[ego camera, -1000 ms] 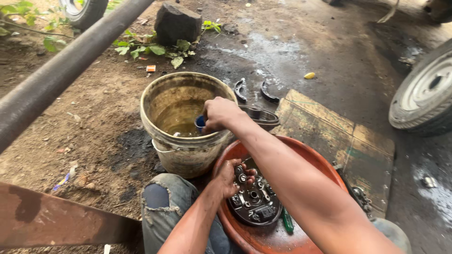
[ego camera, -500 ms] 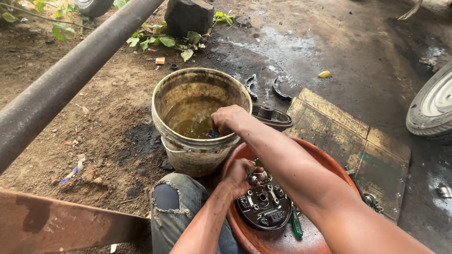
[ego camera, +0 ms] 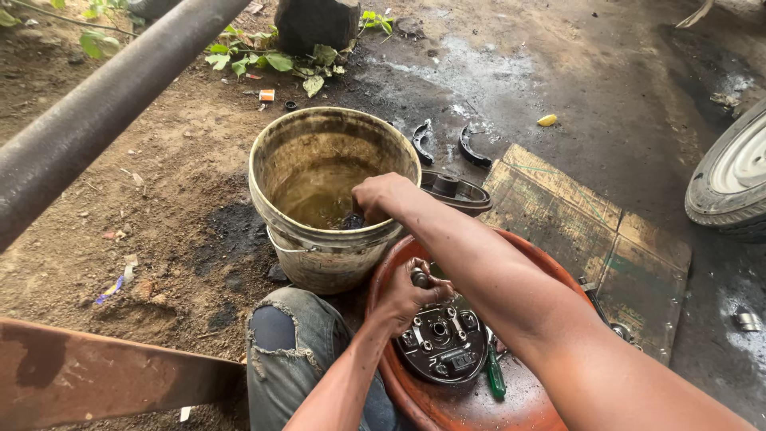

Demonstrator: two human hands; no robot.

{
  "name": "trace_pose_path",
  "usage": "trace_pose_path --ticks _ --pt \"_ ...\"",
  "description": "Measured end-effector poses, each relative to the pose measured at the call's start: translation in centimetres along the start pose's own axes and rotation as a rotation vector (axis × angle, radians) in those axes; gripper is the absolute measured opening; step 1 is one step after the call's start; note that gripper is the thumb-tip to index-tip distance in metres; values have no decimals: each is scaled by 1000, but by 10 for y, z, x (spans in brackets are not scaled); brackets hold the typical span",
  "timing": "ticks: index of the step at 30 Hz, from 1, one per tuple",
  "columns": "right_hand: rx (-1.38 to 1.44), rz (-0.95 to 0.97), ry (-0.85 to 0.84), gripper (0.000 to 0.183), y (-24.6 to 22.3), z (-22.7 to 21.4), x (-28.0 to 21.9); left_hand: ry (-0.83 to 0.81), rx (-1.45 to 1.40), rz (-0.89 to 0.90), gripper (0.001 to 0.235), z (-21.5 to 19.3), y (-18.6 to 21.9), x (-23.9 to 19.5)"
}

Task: The person sits on the ground and scrubs various mechanical parts in a red basin filled with dark liquid. They use a green-handled brush to clean the parts, occasionally dipping them into a nearby bucket of water.

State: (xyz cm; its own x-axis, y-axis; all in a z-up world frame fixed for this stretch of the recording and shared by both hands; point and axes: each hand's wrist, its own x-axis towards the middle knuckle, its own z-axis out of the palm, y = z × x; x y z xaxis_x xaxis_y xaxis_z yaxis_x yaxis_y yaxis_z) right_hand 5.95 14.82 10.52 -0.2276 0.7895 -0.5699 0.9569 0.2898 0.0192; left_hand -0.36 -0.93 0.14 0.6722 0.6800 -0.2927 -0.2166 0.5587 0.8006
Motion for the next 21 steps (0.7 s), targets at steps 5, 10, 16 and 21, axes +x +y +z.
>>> trace_pose_path --ticks 5,10,16,21 --pt "147 -14 131 36 -8 -20 -32 -37 -411 -95 18 -17 -10 7" --pt "287 -23 442 57 3 -24 -62 -7 -408 -151 12 -23 -26 15" --pt "545 -350 966 41 37 -5 -132 -116 -395 -162 7 -28 -37 18" --pt "409 -212 1082 18 64 15 -204 -64 -272 -228 13 -16 -33 12"
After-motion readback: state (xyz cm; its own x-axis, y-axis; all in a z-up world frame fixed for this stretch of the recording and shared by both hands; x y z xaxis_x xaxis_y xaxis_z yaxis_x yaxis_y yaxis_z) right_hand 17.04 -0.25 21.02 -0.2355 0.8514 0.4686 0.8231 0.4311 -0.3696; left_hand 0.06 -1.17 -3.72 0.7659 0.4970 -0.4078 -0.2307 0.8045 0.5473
